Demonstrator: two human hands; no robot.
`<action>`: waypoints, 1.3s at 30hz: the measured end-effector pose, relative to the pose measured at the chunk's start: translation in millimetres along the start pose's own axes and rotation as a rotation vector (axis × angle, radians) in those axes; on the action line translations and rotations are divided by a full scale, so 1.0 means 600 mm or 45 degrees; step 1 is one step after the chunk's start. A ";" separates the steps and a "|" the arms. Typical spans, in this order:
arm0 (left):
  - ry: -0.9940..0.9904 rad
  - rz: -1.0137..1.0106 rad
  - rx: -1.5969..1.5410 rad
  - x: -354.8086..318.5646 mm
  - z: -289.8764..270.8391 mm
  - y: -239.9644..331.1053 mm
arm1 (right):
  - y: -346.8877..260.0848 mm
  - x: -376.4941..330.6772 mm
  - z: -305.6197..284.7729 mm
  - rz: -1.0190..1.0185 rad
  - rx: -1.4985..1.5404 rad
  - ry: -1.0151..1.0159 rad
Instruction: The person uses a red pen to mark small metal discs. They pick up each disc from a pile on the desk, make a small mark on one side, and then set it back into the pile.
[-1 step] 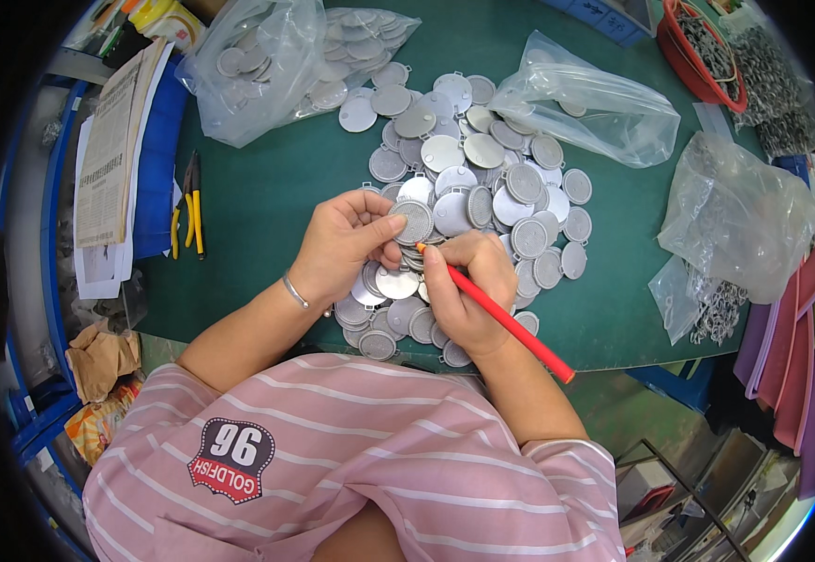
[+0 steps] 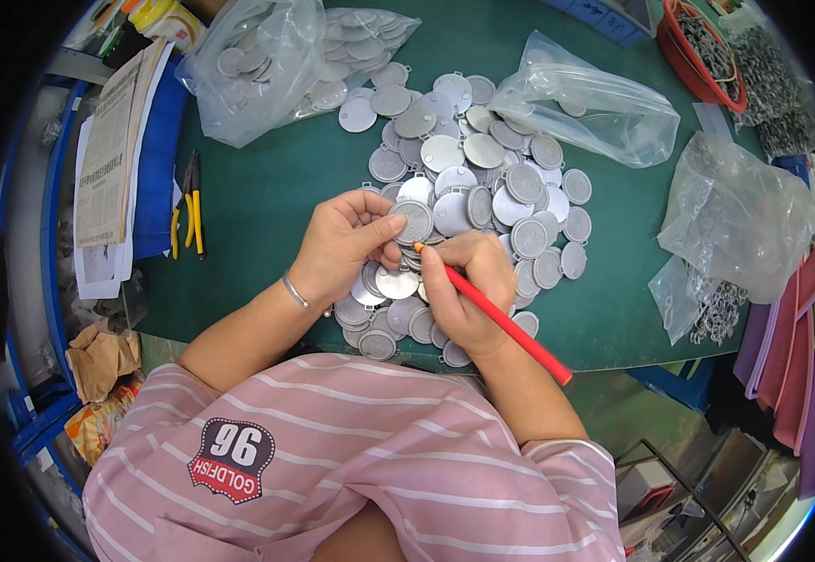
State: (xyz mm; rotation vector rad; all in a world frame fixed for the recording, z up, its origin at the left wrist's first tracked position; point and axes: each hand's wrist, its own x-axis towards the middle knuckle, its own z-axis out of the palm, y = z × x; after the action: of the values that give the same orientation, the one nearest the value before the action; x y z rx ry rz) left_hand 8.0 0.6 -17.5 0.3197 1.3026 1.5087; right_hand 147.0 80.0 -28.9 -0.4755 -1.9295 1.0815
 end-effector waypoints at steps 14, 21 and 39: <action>0.030 -0.085 -0.149 -0.004 0.000 0.013 | -0.008 0.020 -0.005 -0.171 -0.114 -0.090; -0.278 -0.117 0.182 -0.023 0.003 0.056 | -0.030 0.024 -0.011 0.506 0.356 0.098; 0.459 0.654 0.303 0.015 -0.083 0.216 | -0.053 0.026 -0.044 0.800 0.863 0.110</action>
State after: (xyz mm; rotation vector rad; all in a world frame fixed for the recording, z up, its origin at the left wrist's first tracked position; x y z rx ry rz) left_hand -101.2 2.1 68.4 0.5902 1.7869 1.9017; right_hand 162.4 86.2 12.0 -0.7346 -1.2302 1.9749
